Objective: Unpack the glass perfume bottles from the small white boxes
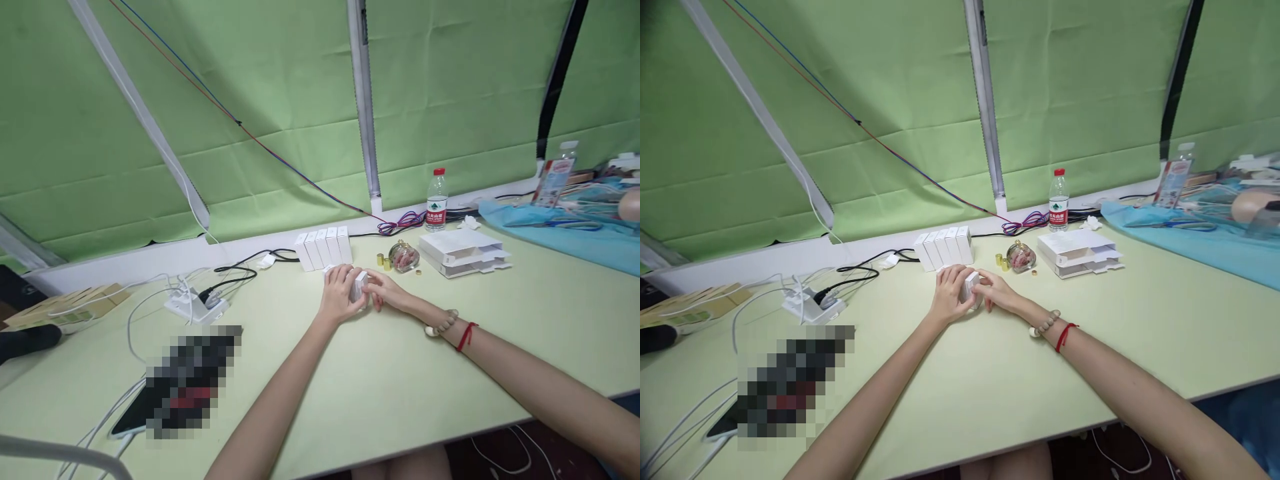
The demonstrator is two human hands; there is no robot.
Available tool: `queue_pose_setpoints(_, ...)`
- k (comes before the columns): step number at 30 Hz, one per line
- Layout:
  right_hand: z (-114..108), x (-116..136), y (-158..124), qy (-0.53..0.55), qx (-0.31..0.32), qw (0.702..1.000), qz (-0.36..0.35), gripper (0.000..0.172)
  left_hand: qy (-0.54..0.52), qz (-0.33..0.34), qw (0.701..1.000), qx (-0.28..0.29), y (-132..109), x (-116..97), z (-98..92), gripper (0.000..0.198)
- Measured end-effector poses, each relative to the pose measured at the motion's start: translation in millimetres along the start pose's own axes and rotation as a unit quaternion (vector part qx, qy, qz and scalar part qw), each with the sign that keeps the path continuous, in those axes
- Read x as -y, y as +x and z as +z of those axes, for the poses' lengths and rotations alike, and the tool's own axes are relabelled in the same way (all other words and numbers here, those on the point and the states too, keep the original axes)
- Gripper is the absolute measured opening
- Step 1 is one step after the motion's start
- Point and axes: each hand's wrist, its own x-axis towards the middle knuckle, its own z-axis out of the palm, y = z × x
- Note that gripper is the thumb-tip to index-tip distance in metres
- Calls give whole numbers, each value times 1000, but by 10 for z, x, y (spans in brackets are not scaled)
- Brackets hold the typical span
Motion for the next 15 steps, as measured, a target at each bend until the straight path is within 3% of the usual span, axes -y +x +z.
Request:
queue_pose_setpoints(9,-65,-12,12,-30,25,999,11,35,-1,10,1000,9,3,-1,-14,43)
queue_pose_setpoints(15,-85,-32,25,-13,42,999,15,27,12,-29,1000,3,4,-73,-5,40)
